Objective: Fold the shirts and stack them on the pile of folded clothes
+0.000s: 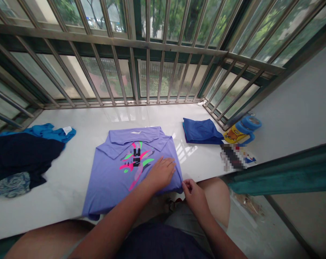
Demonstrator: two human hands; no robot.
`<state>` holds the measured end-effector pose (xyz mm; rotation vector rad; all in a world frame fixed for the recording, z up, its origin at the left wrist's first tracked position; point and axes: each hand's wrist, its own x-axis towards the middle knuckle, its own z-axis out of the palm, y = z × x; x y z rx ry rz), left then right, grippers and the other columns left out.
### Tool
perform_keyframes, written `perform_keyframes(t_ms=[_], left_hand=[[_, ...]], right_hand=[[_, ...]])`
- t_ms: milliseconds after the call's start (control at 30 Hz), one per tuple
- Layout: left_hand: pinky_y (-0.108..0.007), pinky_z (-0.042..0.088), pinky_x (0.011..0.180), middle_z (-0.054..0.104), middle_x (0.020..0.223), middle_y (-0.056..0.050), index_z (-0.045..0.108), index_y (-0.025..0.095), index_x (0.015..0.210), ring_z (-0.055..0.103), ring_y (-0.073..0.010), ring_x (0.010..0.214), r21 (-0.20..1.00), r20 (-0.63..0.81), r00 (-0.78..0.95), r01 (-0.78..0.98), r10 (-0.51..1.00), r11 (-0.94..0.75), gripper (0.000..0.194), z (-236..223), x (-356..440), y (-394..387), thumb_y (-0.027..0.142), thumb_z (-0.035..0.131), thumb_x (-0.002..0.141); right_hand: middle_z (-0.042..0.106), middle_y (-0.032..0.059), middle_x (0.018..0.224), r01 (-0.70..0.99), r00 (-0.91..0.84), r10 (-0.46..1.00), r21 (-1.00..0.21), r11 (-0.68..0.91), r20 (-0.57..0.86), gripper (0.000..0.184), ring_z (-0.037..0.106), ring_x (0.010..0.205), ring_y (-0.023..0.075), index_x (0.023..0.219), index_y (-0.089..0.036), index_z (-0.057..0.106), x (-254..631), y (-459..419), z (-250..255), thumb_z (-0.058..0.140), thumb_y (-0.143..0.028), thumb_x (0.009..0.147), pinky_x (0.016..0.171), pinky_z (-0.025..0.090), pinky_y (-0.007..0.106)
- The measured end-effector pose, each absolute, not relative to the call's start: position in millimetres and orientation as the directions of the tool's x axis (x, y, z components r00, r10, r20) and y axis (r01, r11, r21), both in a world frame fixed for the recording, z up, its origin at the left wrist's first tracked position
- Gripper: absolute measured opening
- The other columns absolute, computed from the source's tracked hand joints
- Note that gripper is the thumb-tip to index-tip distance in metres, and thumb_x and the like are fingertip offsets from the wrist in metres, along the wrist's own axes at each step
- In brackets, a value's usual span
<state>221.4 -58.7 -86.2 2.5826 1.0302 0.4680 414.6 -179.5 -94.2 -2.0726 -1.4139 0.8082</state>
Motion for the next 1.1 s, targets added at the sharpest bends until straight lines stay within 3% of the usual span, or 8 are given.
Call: perform_keyframes(t_ms=[200,300,433,567,700,867,967,1100], left_hand=[[-0.057,0.036,0.129,0.070,0.150,-0.014,0.071,0.020,0.136,0.064,-0.0306,0.141,0.392,0.121,0.743,0.573,0.658,-0.720,0.037,-101,262,-6,0.029,0.048,0.108],[-0.058,0.034,0.130,0.059,0.163,-0.013,0.064,0.021,0.149,0.052,-0.0297,0.153,0.400,0.125,0.743,0.569,0.658,-0.719,0.044,-115,258,-6,0.031,0.046,0.109],[-0.057,0.026,0.135,0.052,0.170,-0.009,0.057,0.025,0.157,0.044,-0.0262,0.160,0.399,0.159,0.741,0.557,0.653,-0.729,0.050,-122,249,-13,0.040,0.041,0.112],[-0.058,0.025,0.135,0.048,0.172,-0.009,0.057,0.025,0.156,0.040,-0.0270,0.162,0.364,0.197,0.733,0.562,0.651,-0.743,0.050,-120,247,-18,0.042,0.039,0.113],[-0.054,0.025,0.136,0.059,0.163,-0.012,0.062,0.021,0.150,0.050,-0.0259,0.154,0.364,0.250,0.694,0.579,0.675,-0.730,0.045,-115,245,-20,0.034,0.038,0.113],[-0.055,0.031,0.133,0.070,0.150,-0.010,0.071,0.024,0.136,0.061,-0.0246,0.143,0.423,0.198,0.738,0.529,0.645,-0.735,0.039,-114,243,-18,0.032,0.042,0.112],[-0.058,0.029,0.134,0.064,0.159,-0.009,0.068,0.025,0.143,0.054,-0.0264,0.151,0.423,0.186,0.747,0.525,0.638,-0.738,0.041,-116,245,-19,0.039,0.046,0.111],[-0.062,0.027,0.134,0.054,0.168,-0.009,0.060,0.027,0.153,0.046,-0.0287,0.158,0.374,0.185,0.768,0.521,0.613,-0.767,0.047,-113,242,-21,0.043,0.044,0.111]], right_hand=[[0.075,0.0156,0.105,0.597,0.514,0.854,-0.681,-0.424,-0.082,0.042,0.073,0.104,0.0337,0.102,-0.027,0.054,419,-202,-126,0.053,-0.068,0.094,0.095,0.056,0.043],[0.074,0.0194,0.121,0.441,0.558,0.812,-0.767,-0.466,-0.173,0.064,0.071,0.118,0.0347,0.115,-0.025,0.054,419,-208,-150,0.059,-0.080,0.083,0.099,0.058,0.044],[0.077,0.0106,0.095,0.208,0.351,0.853,-0.856,-0.473,-0.386,0.080,0.076,0.094,0.0317,0.111,-0.024,0.059,417,-208,-157,0.059,-0.096,0.074,0.084,0.059,0.041],[0.067,0.0042,0.076,0.286,0.247,0.887,-0.845,-0.452,-0.391,0.075,0.067,0.080,0.0263,0.081,-0.025,0.058,424,-220,-139,0.051,-0.099,0.080,0.076,0.055,0.035],[0.065,0.0037,0.080,0.379,0.299,0.907,-0.836,-0.397,-0.295,0.071,0.064,0.085,0.0254,0.074,-0.026,0.052,430,-237,-131,0.041,-0.094,0.090,0.082,0.054,0.034],[0.048,-0.0035,0.065,0.434,0.380,0.881,-0.787,-0.438,-0.281,0.056,0.055,0.065,0.0216,0.078,-0.029,0.044,430,-245,-146,0.051,-0.085,0.086,0.064,0.047,0.033],[0.058,-0.0029,0.069,0.494,0.335,0.886,-0.741,-0.455,-0.320,0.038,0.063,0.065,0.0239,0.098,-0.028,0.053,436,-248,-150,0.058,-0.064,0.085,0.065,0.049,0.034],[0.074,0.0073,0.095,0.723,0.277,0.918,-0.567,-0.395,-0.285,0.031,0.074,0.084,0.0277,0.113,-0.026,0.059,453,-232,-128,0.062,-0.041,0.086,0.077,0.052,0.036]])
